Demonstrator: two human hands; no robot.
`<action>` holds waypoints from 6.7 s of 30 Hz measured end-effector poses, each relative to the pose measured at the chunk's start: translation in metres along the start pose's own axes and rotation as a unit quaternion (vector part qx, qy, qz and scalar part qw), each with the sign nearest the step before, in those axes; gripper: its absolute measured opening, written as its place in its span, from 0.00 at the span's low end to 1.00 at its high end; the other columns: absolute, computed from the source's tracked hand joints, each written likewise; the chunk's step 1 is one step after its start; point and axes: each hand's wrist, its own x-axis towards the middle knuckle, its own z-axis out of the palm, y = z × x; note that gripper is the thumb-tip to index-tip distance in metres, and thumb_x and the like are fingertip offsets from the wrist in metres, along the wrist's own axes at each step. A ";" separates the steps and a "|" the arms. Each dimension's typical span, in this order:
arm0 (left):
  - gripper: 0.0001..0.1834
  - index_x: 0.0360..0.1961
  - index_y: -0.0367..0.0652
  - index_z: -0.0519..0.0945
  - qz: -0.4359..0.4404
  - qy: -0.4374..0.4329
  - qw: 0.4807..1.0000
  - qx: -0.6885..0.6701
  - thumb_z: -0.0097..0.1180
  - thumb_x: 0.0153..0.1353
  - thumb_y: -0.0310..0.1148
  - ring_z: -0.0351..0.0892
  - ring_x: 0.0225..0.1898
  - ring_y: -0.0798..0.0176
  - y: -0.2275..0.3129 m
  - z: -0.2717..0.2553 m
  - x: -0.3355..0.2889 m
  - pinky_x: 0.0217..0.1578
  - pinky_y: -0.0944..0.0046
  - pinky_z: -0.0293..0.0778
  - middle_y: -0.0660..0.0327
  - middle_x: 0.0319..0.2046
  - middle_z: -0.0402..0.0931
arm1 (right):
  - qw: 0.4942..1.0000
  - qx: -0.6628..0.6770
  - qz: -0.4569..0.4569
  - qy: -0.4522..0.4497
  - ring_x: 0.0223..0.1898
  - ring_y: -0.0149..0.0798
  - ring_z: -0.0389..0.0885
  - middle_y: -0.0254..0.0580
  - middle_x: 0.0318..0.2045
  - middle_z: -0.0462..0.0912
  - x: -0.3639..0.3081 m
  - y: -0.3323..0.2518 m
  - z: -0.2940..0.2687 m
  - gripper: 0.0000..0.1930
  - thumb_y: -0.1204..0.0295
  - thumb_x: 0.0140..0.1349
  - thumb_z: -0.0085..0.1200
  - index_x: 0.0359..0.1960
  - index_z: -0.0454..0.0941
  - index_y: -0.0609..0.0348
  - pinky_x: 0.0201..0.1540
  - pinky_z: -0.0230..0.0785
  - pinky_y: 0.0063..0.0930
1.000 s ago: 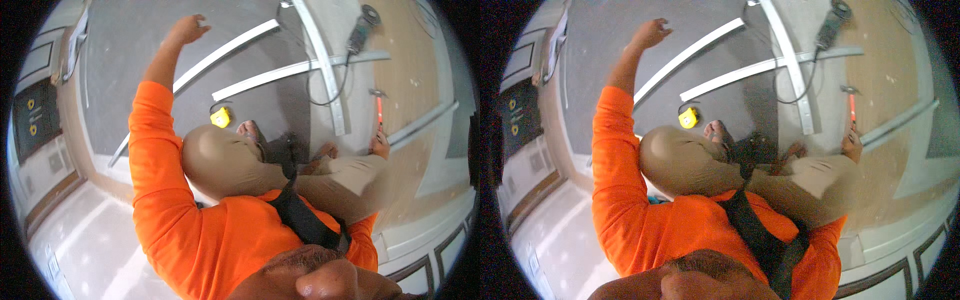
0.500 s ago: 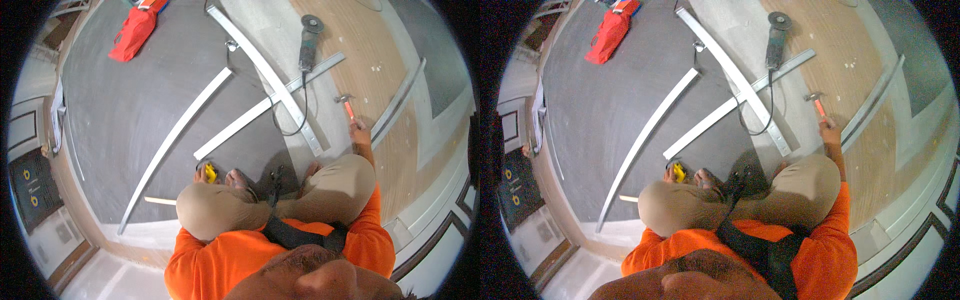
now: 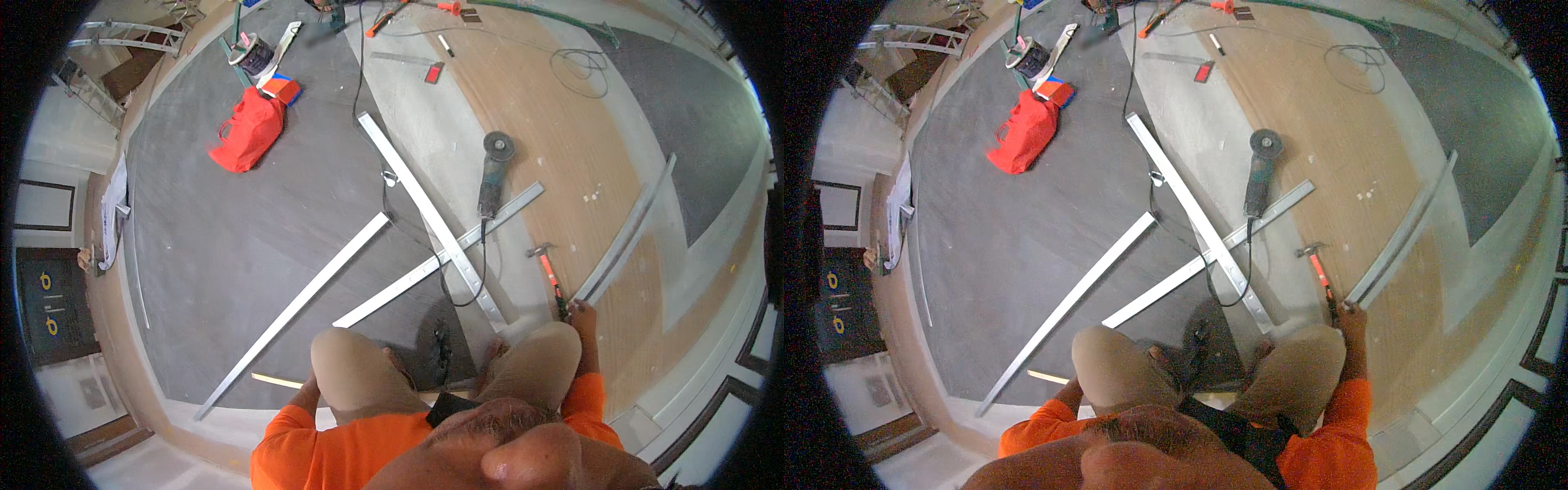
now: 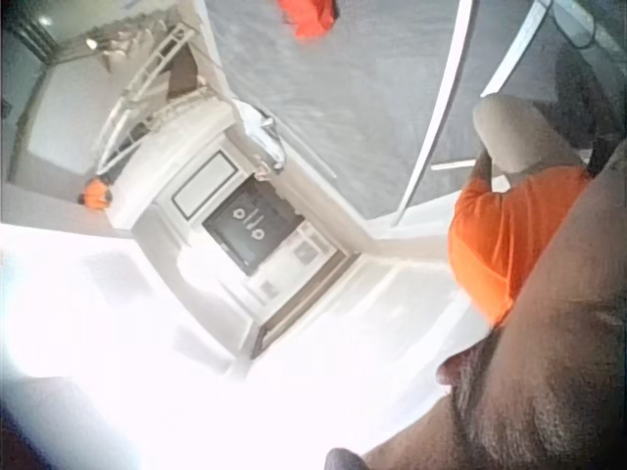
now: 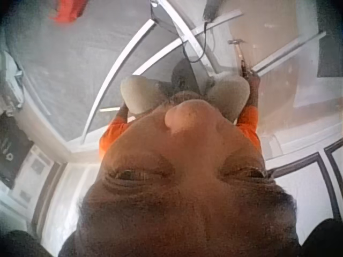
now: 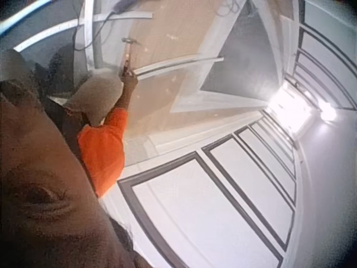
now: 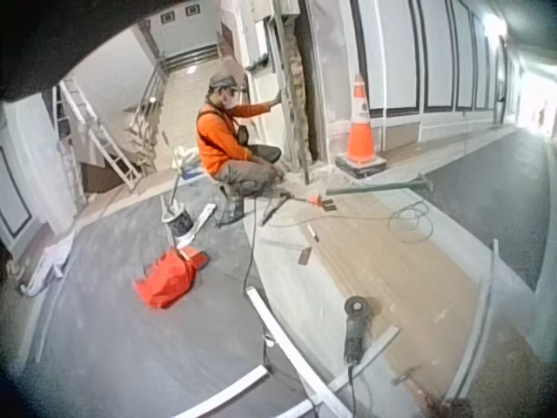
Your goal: The person measures a wall opening with a tape measure, then sits on the floor to assemble a cordless drill. They attach a battery and a drill bit to the tool, preparing it for use in a construction environment.
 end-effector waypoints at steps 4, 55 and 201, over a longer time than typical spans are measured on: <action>0.47 0.56 0.35 0.72 -0.053 -0.023 0.998 -0.018 0.75 0.40 0.56 0.78 0.51 0.41 0.011 -0.070 -0.056 0.52 0.45 0.74 0.44 0.51 0.76 | 0.993 0.041 0.103 -0.048 0.29 0.34 0.81 0.42 0.27 0.83 -0.071 -0.016 -0.056 0.18 0.69 0.61 0.61 0.48 0.79 0.69 0.27 0.73 0.30; 0.20 0.40 0.45 0.83 0.248 -0.124 0.961 0.000 0.49 0.63 0.49 0.82 0.37 0.54 0.861 -0.306 -0.030 0.40 0.50 0.76 0.53 0.36 0.84 | 0.947 -0.180 -0.249 0.088 0.27 0.44 0.83 0.51 0.34 0.86 0.092 -0.271 -0.575 0.14 0.70 0.63 0.52 0.41 0.82 0.68 0.35 0.74 0.37; 0.13 0.47 0.33 0.72 0.073 0.317 0.359 -0.875 0.48 0.71 0.35 0.83 0.35 0.52 1.267 -0.735 1.208 0.29 0.54 0.85 0.52 0.41 0.78 | 0.917 -0.033 -0.001 -0.398 0.31 0.41 0.82 0.45 0.34 0.82 1.119 -0.924 -0.183 0.20 0.62 0.60 0.55 0.47 0.77 0.67 0.34 0.78 0.34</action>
